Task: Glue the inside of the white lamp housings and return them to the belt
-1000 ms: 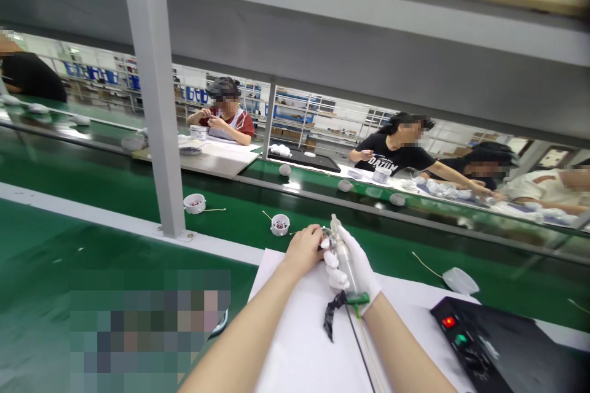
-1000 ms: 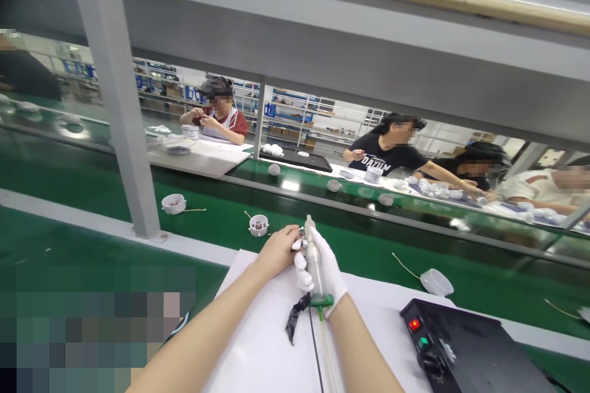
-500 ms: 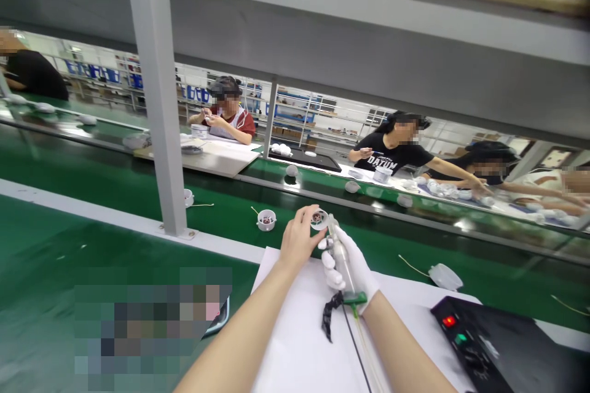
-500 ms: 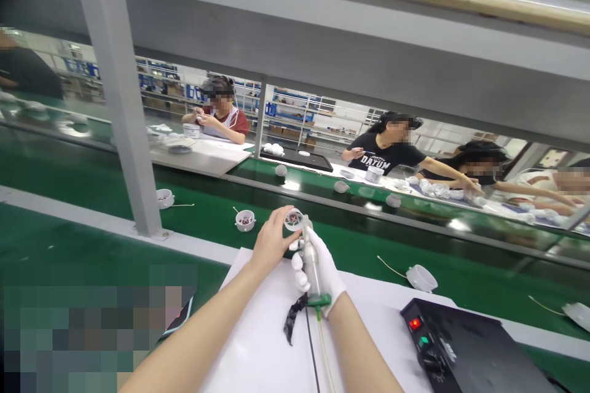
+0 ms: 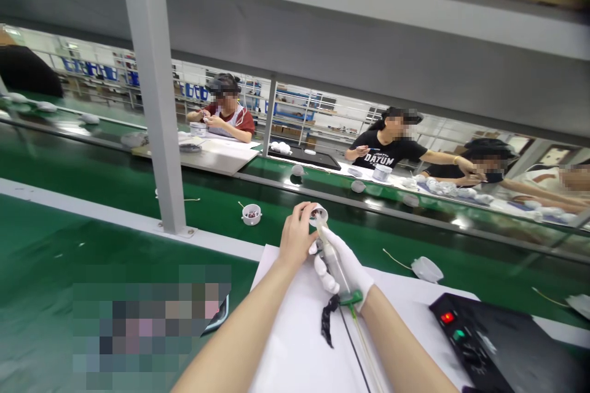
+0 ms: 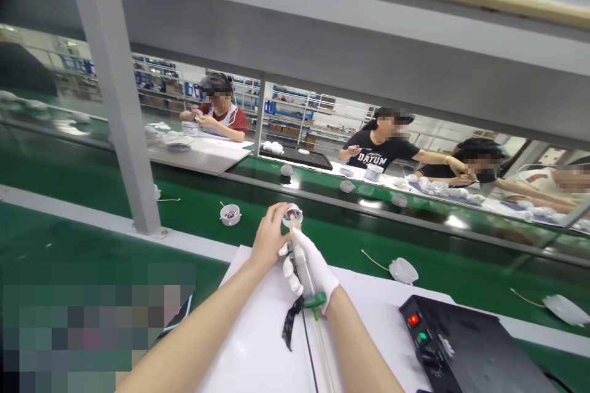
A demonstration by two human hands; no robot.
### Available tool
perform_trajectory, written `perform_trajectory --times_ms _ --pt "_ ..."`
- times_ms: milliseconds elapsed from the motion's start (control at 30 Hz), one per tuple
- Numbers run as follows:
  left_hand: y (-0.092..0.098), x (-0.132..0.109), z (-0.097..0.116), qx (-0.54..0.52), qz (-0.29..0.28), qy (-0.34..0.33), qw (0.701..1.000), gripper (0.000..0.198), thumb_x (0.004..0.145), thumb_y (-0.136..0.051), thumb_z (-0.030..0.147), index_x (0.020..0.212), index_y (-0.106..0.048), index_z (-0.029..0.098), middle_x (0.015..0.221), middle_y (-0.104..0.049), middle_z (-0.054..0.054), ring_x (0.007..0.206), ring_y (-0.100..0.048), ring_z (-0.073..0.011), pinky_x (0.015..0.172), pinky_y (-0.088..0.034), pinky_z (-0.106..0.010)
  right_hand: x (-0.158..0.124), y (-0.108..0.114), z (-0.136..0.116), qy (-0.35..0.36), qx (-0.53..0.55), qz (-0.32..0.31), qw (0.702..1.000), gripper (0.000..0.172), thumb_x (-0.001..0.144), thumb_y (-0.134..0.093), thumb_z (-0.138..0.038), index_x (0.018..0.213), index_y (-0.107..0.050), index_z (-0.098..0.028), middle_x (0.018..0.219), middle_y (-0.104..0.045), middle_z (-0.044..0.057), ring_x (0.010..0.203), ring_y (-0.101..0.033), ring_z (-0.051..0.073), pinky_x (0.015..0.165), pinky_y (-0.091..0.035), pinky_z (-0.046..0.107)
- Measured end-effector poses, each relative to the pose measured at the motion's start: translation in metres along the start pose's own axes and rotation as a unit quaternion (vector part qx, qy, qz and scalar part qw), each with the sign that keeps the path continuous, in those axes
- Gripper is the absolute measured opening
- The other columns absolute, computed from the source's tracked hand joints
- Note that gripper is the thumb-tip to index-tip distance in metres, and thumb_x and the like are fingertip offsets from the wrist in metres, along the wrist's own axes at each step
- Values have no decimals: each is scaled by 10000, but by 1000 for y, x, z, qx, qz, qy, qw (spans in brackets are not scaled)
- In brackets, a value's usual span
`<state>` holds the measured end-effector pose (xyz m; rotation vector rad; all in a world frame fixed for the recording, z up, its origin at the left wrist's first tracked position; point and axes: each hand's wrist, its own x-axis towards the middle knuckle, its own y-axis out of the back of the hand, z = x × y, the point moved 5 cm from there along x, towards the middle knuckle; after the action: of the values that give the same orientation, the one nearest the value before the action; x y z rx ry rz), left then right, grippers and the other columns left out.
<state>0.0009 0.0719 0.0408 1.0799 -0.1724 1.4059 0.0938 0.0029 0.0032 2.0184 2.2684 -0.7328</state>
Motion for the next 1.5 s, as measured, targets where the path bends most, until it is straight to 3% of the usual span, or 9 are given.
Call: perform_trajectory --times_ms 200,433,567,1000,1500 --pt "1 0 1 -7 22 -23 999 508 805 -695 191 1270 -496 237 1302 -510 -66 1064 -560 -253 912 -462 -384 6 0 3 -18 -16 12 1000 608 909 -322 -710 902 -558 -150 498 -477 -65 273 -355 55 262 -251 167" --pt "-1 -1 0 -7 30 -40 999 477 807 -691 180 1247 -519 243 1301 -514 -58 1065 -564 -247 910 -463 -379 -3 -1 -2 -9 -9 -11 1000 377 968 -483 -475 959 -594 -114 672 -553 -23 447 -474 62 395 -415 181" --pt "0 -1 1 -2 32 -48 998 482 800 -690 156 1242 -521 248 1295 -516 -54 1042 -573 -236 896 -469 -368 -4 -3 -3 -10 -7 -17 1000 317 965 -516 -420 968 -596 -113 710 -565 -14 484 -498 69 418 -435 185" --pt "0 -1 2 -26 30 -58 997 464 810 -648 124 1240 -532 255 1312 -510 -57 1110 -570 -227 920 -484 -363 -5 -5 -6 -25 -12 -27 999 312 970 -510 -414 958 -593 -113 702 -558 -18 473 -486 61 409 -423 175" --pt "1 0 0 -27 11 -14 999 517 791 -672 132 1270 -519 253 1330 -506 -54 1113 -574 -243 919 -498 -376 -7 -7 -7 -18 -6 -24 1000 319 970 -507 -420 969 -595 -114 712 -566 -14 483 -498 67 423 -435 183"
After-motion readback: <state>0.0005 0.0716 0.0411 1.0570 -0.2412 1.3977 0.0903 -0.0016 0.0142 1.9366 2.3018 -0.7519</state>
